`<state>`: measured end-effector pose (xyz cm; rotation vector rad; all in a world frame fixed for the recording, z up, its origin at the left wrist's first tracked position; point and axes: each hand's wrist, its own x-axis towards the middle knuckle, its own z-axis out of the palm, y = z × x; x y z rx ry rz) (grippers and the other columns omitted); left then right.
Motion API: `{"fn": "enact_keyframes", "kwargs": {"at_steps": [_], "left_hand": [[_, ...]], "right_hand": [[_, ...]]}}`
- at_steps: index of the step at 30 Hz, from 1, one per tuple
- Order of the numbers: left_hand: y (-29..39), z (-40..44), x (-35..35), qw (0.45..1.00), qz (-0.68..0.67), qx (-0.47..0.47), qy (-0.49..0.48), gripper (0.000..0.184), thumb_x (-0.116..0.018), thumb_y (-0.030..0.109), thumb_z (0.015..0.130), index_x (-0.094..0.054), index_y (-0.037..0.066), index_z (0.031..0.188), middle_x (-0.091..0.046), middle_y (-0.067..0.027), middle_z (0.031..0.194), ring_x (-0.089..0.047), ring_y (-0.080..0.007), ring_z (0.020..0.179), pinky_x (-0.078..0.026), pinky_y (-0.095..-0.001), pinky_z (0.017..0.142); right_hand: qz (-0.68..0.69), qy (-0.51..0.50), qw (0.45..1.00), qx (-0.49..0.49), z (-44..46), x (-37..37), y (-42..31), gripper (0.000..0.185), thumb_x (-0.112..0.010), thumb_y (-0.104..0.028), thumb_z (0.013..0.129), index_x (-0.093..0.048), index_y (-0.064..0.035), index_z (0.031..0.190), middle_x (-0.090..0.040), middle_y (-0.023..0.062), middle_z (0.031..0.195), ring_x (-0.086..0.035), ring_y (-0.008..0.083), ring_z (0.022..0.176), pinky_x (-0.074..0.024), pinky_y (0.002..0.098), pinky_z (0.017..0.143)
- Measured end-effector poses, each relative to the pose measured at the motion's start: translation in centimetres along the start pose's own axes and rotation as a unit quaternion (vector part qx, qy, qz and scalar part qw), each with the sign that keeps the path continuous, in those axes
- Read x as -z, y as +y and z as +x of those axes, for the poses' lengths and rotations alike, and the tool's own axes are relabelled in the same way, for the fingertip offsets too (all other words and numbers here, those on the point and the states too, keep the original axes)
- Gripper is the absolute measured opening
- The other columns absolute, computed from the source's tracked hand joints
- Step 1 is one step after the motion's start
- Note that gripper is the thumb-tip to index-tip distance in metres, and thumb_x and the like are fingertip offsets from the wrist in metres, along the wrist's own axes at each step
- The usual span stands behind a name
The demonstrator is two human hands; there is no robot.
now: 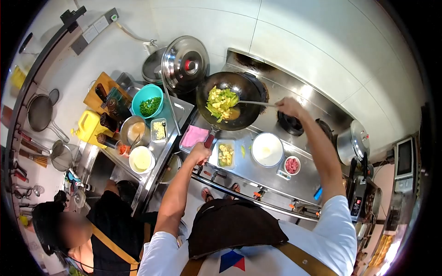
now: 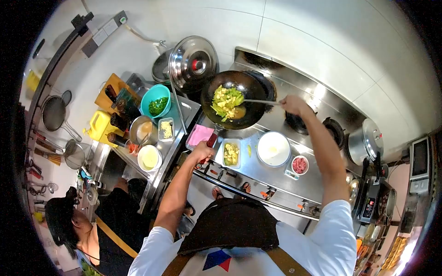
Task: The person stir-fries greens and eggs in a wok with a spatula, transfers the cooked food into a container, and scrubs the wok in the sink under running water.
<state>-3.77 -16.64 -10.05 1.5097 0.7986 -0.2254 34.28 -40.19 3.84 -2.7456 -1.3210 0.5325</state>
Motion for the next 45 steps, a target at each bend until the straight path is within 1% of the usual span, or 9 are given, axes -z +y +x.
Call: {"fn": "enact_keyframes", "kwargs": {"at_steps": [5,16,24,28,29,33,40,41,45], "left_hand": [[0.8,-0.4,0.1,0.999,-0.006,0.033,0.003,0.015,-0.068,0.005,0.073,-0.054,0.001,0.068,-0.053,-0.0044,0.057,-0.048,-0.0136,0.04,-0.04,-0.0317,0.034],[0.5,-0.6,0.9,0.998,-0.036,0.041,-0.038,0.01,-0.065,0.003,0.077,-0.055,0.002,0.08,-0.051,-0.0022,0.057,-0.046,-0.0116,0.04,-0.04,-0.0308,0.035],[-0.3,-0.8,1.5,0.998,-0.041,0.031,-0.036,0.011,-0.066,0.005,0.079,-0.055,0.003,0.078,-0.051,-0.0017,0.057,-0.046,-0.011,0.041,-0.039,-0.0307,0.035],[-0.8,0.1,1.7,0.999,-0.049,0.013,-0.019,0.015,-0.065,0.002,0.079,-0.056,0.0,0.09,-0.051,-0.0027,0.058,-0.047,-0.0119,0.04,-0.038,-0.0309,0.034],[-0.9,0.7,2.0,0.999,-0.047,0.01,-0.025,0.018,-0.064,0.0,0.079,-0.054,-0.001,0.093,-0.051,-0.0031,0.058,-0.047,-0.0123,0.04,-0.038,-0.0308,0.034],[0.5,1.8,2.6,0.999,-0.037,-0.003,-0.007,0.009,-0.063,0.004,0.077,-0.056,-0.001,0.079,-0.052,-0.0048,0.06,-0.046,-0.0136,0.042,-0.038,-0.0323,0.036],[1.4,3.4,3.7,1.0,-0.024,0.005,-0.018,0.013,-0.064,0.003,0.076,-0.054,0.002,0.084,-0.052,-0.0041,0.061,-0.047,-0.0133,0.042,-0.039,-0.0318,0.034],[1.2,3.5,3.7,0.999,-0.025,0.004,-0.019,0.014,-0.064,0.003,0.075,-0.054,0.002,0.084,-0.052,-0.004,0.061,-0.047,-0.0134,0.042,-0.039,-0.0319,0.034],[0.8,3.4,3.0,0.999,-0.031,0.007,-0.011,0.014,-0.065,0.005,0.075,-0.054,0.004,0.083,-0.051,-0.0028,0.061,-0.047,-0.013,0.043,-0.039,-0.0312,0.036]], "right_hand": [[0.18,0.025,0.982,-0.046,-1.2,-9.9,-0.1,0.039,-0.062,-0.028,0.087,-0.067,-0.0149,0.123,-0.07,0.0211,0.103,-0.07,0.0336,0.092,-0.0518,0.0383,0.082],[0.235,0.039,0.967,-0.09,-9.4,-5.4,0.0,0.038,-0.061,-0.022,0.088,-0.066,-0.0091,0.123,-0.072,0.0185,0.096,-0.069,0.027,0.084,-0.0508,0.0352,0.081],[0.233,0.041,0.969,-0.075,-13.2,-7.4,0.8,0.037,-0.063,-0.022,0.089,-0.066,-0.0048,0.122,-0.071,0.0219,0.103,-0.07,0.0262,0.091,-0.0511,0.0347,0.083],[0.272,0.05,0.96,-0.036,-16.6,-7.5,0.3,0.039,-0.063,-0.022,0.09,-0.063,-0.0048,0.125,-0.073,0.0165,0.099,-0.066,0.0175,0.086,-0.0505,0.0335,0.079],[0.286,0.022,0.955,-0.077,-17.8,-6.6,-0.7,0.04,-0.064,-0.021,0.09,-0.063,-0.0062,0.128,-0.07,0.0101,0.087,-0.06,0.0123,0.077,-0.0489,0.0313,0.073],[0.31,-0.005,0.944,-0.108,-21.8,-7.0,-1.1,0.038,-0.063,-0.019,0.092,-0.064,-0.0079,0.128,-0.064,0.0037,0.078,-0.051,0.0077,0.071,-0.0457,0.0283,0.067],[0.259,-0.023,0.952,-0.161,-28.0,-9.4,-4.0,0.034,-0.062,-0.019,0.092,-0.066,-0.0112,0.125,-0.068,0.0127,0.083,-0.058,0.013,0.077,-0.0483,0.0311,0.074],[0.254,-0.023,0.955,-0.152,-28.2,-10.4,-3.9,0.034,-0.064,-0.023,0.092,-0.066,-0.0144,0.125,-0.071,0.0162,0.093,-0.065,0.0181,0.084,-0.0498,0.0329,0.079],[0.165,-0.062,0.971,-0.163,-27.9,-12.1,-5.3,0.034,-0.061,-0.03,0.092,-0.067,-0.0209,0.124,-0.07,0.0143,0.108,-0.067,0.033,0.098,-0.0512,0.0401,0.086]]}}
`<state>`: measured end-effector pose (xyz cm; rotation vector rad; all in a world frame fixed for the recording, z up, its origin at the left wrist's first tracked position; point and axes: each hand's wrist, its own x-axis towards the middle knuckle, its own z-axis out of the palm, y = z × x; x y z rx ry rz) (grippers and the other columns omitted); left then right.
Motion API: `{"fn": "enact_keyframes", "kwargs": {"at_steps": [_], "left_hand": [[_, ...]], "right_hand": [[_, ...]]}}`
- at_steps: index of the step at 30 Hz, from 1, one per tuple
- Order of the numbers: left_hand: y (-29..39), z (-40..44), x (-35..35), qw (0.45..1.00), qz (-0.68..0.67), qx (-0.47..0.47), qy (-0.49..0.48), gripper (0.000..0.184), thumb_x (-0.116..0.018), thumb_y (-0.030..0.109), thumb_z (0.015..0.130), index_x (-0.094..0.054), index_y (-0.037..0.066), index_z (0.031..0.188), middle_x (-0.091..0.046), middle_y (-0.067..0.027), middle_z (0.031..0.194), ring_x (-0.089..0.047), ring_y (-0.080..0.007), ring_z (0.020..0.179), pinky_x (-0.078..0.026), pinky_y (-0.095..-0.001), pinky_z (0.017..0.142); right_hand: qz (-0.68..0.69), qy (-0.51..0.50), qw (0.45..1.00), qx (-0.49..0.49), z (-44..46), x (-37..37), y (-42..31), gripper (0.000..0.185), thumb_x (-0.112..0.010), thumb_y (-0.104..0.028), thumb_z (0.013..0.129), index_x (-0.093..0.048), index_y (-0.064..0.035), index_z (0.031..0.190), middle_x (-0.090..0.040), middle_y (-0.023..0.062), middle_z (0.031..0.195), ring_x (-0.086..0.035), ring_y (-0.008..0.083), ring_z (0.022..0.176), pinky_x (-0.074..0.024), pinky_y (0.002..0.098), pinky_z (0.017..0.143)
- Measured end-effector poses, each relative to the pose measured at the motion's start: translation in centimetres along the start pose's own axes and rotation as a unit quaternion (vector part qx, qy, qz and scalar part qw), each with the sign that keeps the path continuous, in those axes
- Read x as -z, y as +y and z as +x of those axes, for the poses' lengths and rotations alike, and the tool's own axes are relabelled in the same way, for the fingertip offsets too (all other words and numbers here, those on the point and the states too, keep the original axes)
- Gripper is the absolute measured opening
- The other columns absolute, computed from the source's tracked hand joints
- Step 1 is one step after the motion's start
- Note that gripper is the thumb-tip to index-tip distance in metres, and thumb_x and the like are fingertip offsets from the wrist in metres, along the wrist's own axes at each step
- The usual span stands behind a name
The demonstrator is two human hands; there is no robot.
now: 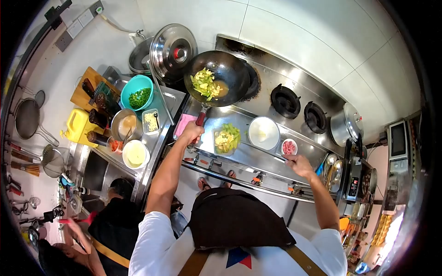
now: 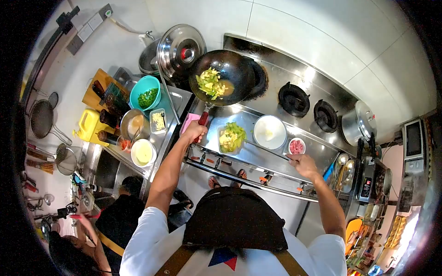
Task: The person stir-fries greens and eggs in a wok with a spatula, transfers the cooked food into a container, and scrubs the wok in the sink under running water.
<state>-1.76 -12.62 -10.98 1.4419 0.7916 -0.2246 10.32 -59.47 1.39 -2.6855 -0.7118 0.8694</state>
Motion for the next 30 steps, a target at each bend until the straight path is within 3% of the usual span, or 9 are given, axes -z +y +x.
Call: {"fn": "enact_keyframes", "kwargs": {"at_steps": [6,9,16,22,30], "left_hand": [[0.0,0.0,-0.3,1.0,-0.002,0.014,-0.002,0.013,-0.064,0.005,0.076,-0.053,0.003,0.083,-0.051,-0.0031,0.061,-0.047,-0.013,0.044,-0.04,-0.031,0.037],[0.0,-0.1,-0.5,1.0,0.004,0.012,-0.002,0.013,-0.064,0.005,0.077,-0.053,0.003,0.084,-0.051,-0.0036,0.062,-0.047,-0.0131,0.045,-0.041,-0.0311,0.037],[-0.2,0.1,-0.9,1.0,0.006,0.011,0.009,0.012,-0.064,0.004,0.077,-0.054,0.002,0.083,-0.053,-0.0043,0.064,-0.048,-0.0136,0.046,-0.04,-0.0317,0.037],[-0.5,0.5,-1.0,1.0,0.016,0.017,0.013,0.012,-0.065,0.003,0.078,-0.054,0.002,0.082,-0.052,-0.0044,0.062,-0.047,-0.0136,0.045,-0.039,-0.0318,0.036],[-0.6,0.7,-1.3,0.999,0.02,0.024,0.017,0.011,-0.065,0.004,0.078,-0.054,0.002,0.081,-0.052,-0.0041,0.062,-0.047,-0.0136,0.044,-0.04,-0.0325,0.037]], "right_hand": [[-0.223,0.005,0.973,0.057,2.8,0.4,-5.7,0.03,-0.056,-0.03,0.093,-0.068,-0.0219,0.12,-0.072,0.0125,0.096,-0.068,0.032,0.094,-0.0531,0.044,0.08],[-0.284,-0.003,0.954,0.094,4.1,1.7,-10.4,0.023,-0.056,-0.023,0.09,-0.072,-0.0176,0.107,-0.071,0.0129,0.088,-0.069,0.0326,0.088,-0.0543,0.0439,0.073],[-0.406,0.028,0.898,0.164,4.1,4.3,-21.3,0.016,-0.061,-0.013,0.081,-0.075,-0.0079,0.084,-0.073,0.0143,0.087,-0.072,0.0296,0.081,-0.0555,0.0406,0.068],[-0.467,-0.006,0.87,0.158,1.7,6.3,-23.6,0.013,-0.064,-0.009,0.078,-0.076,-0.0104,0.084,-0.073,0.0128,0.085,-0.072,0.0277,0.08,-0.0552,0.0384,0.068],[-0.427,0.022,0.897,0.111,-1.0,6.2,-19.9,0.012,-0.063,-0.008,0.08,-0.074,-0.0075,0.084,-0.073,0.0132,0.083,-0.072,0.0283,0.077,-0.0547,0.0384,0.066]]}}
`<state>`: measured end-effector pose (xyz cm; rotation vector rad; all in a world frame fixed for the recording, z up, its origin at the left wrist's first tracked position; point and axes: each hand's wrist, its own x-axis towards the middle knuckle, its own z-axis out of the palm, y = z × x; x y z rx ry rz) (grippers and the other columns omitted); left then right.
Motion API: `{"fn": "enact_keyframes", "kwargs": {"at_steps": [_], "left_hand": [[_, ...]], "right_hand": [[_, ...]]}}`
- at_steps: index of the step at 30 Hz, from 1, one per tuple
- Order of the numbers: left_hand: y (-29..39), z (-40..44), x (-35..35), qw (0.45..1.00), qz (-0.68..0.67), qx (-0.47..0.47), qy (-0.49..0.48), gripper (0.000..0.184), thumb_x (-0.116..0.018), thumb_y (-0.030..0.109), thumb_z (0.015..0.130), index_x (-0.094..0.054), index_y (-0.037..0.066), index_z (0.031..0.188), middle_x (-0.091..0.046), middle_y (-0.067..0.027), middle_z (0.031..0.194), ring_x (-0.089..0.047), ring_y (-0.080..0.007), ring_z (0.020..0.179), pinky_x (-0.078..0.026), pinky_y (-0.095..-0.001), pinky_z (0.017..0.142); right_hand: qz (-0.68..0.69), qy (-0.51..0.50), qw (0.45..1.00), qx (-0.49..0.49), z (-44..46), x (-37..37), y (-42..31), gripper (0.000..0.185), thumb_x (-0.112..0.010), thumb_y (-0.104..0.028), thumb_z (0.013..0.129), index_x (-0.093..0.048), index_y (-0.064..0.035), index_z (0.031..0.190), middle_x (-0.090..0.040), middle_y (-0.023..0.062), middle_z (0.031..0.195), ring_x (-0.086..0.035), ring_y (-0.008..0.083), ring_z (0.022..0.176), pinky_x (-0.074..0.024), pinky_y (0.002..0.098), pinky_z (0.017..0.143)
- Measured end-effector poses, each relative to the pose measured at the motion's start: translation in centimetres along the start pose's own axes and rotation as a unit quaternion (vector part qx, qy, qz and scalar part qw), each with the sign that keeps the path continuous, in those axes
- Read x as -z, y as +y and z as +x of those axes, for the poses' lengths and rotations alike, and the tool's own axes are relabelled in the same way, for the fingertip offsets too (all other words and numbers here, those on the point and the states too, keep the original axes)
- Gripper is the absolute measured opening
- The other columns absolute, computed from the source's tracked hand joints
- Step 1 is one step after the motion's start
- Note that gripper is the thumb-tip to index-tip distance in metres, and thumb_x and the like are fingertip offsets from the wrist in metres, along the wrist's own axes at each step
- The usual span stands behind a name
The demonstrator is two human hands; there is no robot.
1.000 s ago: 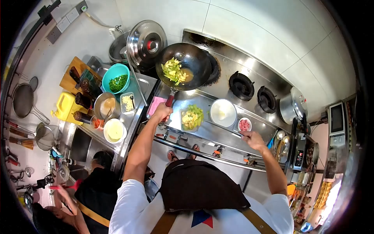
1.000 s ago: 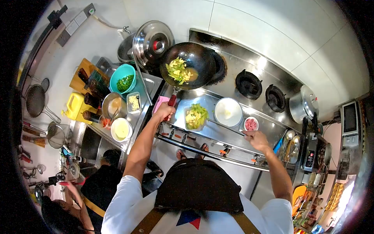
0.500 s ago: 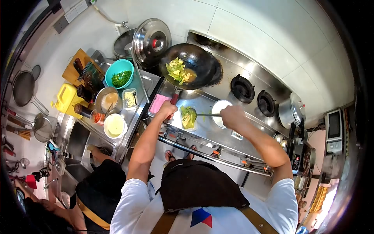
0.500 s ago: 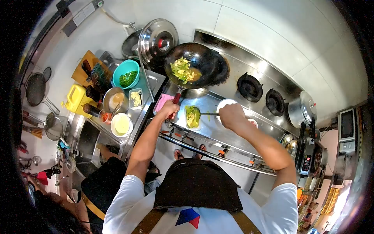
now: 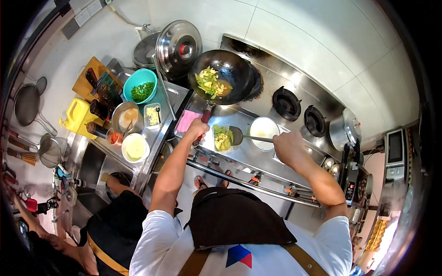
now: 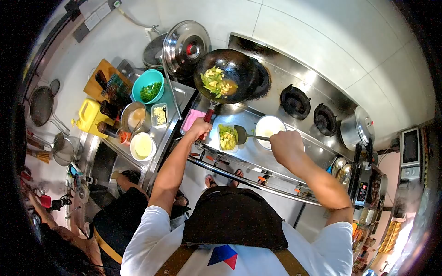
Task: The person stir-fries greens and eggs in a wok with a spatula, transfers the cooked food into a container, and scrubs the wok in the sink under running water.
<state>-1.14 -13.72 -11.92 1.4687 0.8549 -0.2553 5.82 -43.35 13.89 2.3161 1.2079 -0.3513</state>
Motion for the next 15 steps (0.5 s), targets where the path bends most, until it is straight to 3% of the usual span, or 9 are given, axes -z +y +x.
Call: {"fn": "enact_keyframes", "kwargs": {"at_steps": [6,9,15], "left_hand": [[-0.2,0.2,0.1,1.0,-0.017,-0.017,0.006,0.01,-0.065,0.003,0.075,-0.055,-0.001,0.075,-0.054,-0.0063,0.061,-0.05,-0.0155,0.043,-0.041,-0.0339,0.036],[0.6,-0.4,0.1,1.0,0.002,0.01,-0.009,0.012,-0.065,0.004,0.076,-0.054,0.004,0.08,-0.052,-0.0033,0.062,-0.047,-0.0132,0.044,-0.04,-0.0319,0.037],[0.6,-0.7,-0.2,1.0,-0.014,0.0,-0.002,0.011,-0.064,0.004,0.077,-0.054,0.002,0.08,-0.051,-0.0037,0.061,-0.047,-0.0139,0.044,-0.04,-0.0327,0.037]], "right_hand": [[0.03,0.063,0.997,-0.04,-1.3,-2.7,-0.6,0.014,-0.059,-0.012,0.084,-0.072,-0.0066,0.087,-0.072,0.013,0.082,-0.072,0.0289,0.075,-0.0554,0.0406,0.063],[0.037,0.054,0.998,-0.012,-1.1,-2.9,0.3,0.014,-0.058,-0.012,0.085,-0.071,-0.0067,0.089,-0.072,0.0125,0.083,-0.072,0.0289,0.077,-0.0557,0.042,0.062],[0.03,0.043,0.998,-0.029,-1.3,-3.5,1.2,0.013,-0.059,-0.012,0.086,-0.07,-0.0075,0.092,-0.071,0.0116,0.083,-0.071,0.029,0.075,-0.0545,0.0405,0.063]]}}
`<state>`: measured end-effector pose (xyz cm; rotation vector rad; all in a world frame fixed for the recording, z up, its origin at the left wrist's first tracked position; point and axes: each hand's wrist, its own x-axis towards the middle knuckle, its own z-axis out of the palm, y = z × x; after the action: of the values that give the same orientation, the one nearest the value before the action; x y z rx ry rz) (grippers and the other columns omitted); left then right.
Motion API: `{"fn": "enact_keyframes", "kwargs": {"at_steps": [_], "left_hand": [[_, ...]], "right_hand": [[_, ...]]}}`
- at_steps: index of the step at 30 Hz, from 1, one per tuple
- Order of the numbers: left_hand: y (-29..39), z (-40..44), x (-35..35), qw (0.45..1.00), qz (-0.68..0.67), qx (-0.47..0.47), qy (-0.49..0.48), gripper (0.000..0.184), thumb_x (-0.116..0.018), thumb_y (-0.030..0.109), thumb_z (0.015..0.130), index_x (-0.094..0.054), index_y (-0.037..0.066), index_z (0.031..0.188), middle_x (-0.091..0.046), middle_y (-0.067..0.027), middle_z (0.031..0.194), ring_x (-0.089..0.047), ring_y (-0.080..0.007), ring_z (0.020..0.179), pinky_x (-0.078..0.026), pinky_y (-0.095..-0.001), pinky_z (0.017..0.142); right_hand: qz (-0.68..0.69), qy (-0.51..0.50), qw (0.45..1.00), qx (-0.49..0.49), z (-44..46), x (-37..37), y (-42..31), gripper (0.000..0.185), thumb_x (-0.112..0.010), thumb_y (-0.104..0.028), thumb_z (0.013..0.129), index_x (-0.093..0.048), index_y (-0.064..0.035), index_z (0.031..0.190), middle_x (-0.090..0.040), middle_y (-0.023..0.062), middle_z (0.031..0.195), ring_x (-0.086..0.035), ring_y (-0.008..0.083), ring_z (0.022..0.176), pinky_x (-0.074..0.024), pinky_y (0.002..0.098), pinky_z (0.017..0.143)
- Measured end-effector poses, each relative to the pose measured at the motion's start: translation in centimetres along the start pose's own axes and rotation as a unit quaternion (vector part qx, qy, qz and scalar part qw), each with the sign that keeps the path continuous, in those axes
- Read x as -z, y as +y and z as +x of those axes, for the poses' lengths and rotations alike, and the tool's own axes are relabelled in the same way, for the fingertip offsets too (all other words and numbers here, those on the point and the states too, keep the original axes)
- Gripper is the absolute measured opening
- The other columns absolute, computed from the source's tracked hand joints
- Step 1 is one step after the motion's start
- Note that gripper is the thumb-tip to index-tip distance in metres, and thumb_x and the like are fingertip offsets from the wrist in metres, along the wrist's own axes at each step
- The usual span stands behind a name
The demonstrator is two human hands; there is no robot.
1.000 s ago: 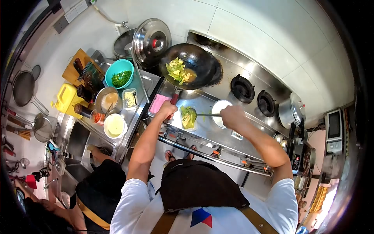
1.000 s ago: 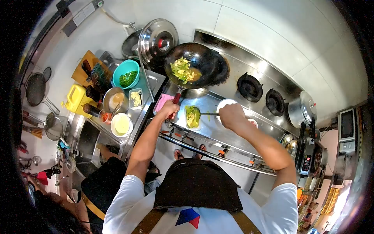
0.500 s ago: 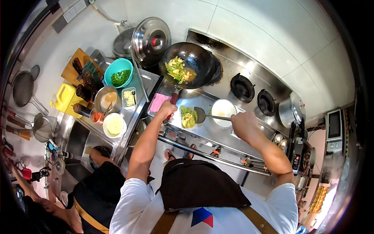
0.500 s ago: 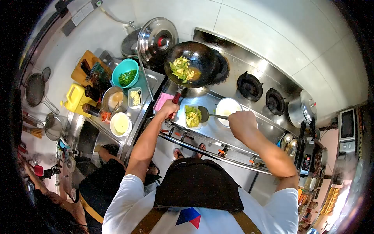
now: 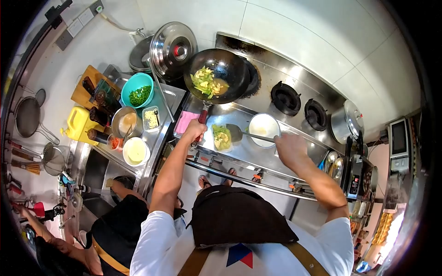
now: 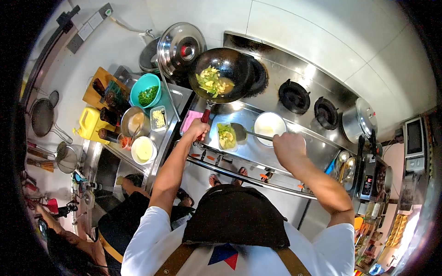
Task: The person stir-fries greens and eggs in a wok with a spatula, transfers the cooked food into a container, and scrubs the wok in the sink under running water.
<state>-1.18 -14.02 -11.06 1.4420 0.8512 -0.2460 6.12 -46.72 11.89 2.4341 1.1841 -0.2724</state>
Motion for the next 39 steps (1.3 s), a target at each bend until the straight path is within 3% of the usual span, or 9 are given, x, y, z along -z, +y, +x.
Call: {"fn": "enact_keyframes", "kwargs": {"at_steps": [6,10,24,27,30,31,34,35,39], "left_hand": [[-0.1,0.2,-0.2,1.0,-0.005,0.005,-0.003,0.012,-0.064,0.004,0.077,-0.053,0.003,0.08,-0.051,-0.0036,0.061,-0.047,-0.014,0.044,-0.04,-0.0329,0.037],[0.0,0.0,-0.2,1.0,-0.018,-0.001,0.008,0.009,-0.064,0.002,0.074,-0.055,-0.001,0.074,-0.053,-0.006,0.058,-0.049,-0.0153,0.042,-0.04,-0.0335,0.034],[0.0,-0.2,-0.1,1.0,-0.006,0.008,-0.001,0.01,-0.063,0.003,0.078,-0.054,0.002,0.082,-0.051,-0.0036,0.061,-0.047,-0.0133,0.043,-0.039,-0.0316,0.036],[0.1,-0.4,0.0,1.0,-0.009,-0.001,-0.003,0.01,-0.063,0.003,0.078,-0.053,0.002,0.081,-0.051,-0.0034,0.061,-0.046,-0.013,0.043,-0.039,-0.0315,0.036],[-0.1,0.2,0.2,1.0,0.006,0.005,-0.005,0.011,-0.063,0.003,0.077,-0.053,0.002,0.081,-0.051,-0.0034,0.061,-0.046,-0.0128,0.043,-0.04,-0.0313,0.035],[-0.4,0.3,0.2,1.0,0.008,0.003,-0.002,0.01,-0.063,0.003,0.077,-0.053,0.002,0.081,-0.051,-0.0036,0.061,-0.047,-0.0129,0.043,-0.04,-0.0313,0.035],[-1.4,1.0,-0.2,1.0,0.016,-0.015,0.014,0.009,-0.062,0.004,0.075,-0.055,0.0,0.078,-0.053,-0.0062,0.058,-0.049,-0.0154,0.041,-0.041,-0.0329,0.035],[-1.7,1.0,-0.4,0.999,0.02,-0.028,0.022,0.008,-0.062,0.005,0.074,-0.056,-0.002,0.075,-0.054,-0.0085,0.056,-0.05,-0.0179,0.04,-0.042,-0.0346,0.035],[-2.6,1.3,-1.6,0.997,0.025,-0.053,0.051,0.01,-0.06,0.005,0.073,-0.058,-0.005,0.074,-0.055,-0.0126,0.054,-0.053,-0.0227,0.039,-0.043,-0.0385,0.036]], "right_hand": [[0.006,0.024,1.0,-0.015,-0.8,-1.3,1.0,0.026,-0.057,-0.01,0.085,-0.066,-0.0137,0.108,-0.069,0.0135,0.091,-0.07,0.0321,0.079,-0.053,0.0431,0.065],[0.025,0.001,1.0,-0.017,-0.7,-1.1,1.7,0.026,-0.058,-0.011,0.085,-0.067,-0.0146,0.109,-0.069,0.0136,0.09,-0.07,0.0318,0.078,-0.053,0.0429,0.064],[0.037,-0.018,0.999,-0.001,-0.4,-1.4,2.7,0.024,-0.063,-0.017,0.085,-0.067,-0.0146,0.109,-0.069,0.0126,0.086,-0.07,0.0305,0.08,-0.0539,0.0426,0.068],[0.094,-0.068,0.993,-0.021,-0.7,-1.0,5.0,0.03,-0.063,-0.02,0.087,-0.069,-0.0188,0.116,-0.07,0.0117,0.088,-0.069,0.0315,0.08,-0.0537,0.0426,0.07],[0.21,-0.043,0.975,-0.061,-1.9,-1.4,8.1,0.031,-0.064,-0.023,0.088,-0.07,-0.023,0.118,-0.071,0.0123,0.088,-0.068,0.034,0.081,-0.0525,0.0438,0.071],[0.263,-0.015,0.963,-0.052,-2.2,-2.2,9.5,0.03,-0.065,-0.021,0.088,-0.07,-0.0172,0.118,-0.069,0.0162,0.081,-0.067,0.0304,0.074,-0.05,0.0412,0.067],[0.372,-0.027,0.924,-0.08,-1.8,-2.0,12.6,0.031,-0.067,-0.018,0.087,-0.07,-0.0096,0.117,-0.066,0.0162,0.074,-0.062,0.0239,0.066,-0.0467,0.0373,0.064],[0.463,-0.037,0.881,-0.093,-1.0,-2.4,13.7,0.033,-0.067,-0.015,0.087,-0.068,-0.0029,0.118,-0.065,0.0166,0.072,-0.057,0.0204,0.061,-0.0438,0.035,0.061],[0.383,0.028,0.923,-0.03,6.6,-1.2,15.1,0.036,-0.066,-0.015,0.084,-0.067,-0.0024,0.117,-0.062,0.0159,0.067,-0.057,0.0241,0.059,-0.047,0.0376,0.061]]}}
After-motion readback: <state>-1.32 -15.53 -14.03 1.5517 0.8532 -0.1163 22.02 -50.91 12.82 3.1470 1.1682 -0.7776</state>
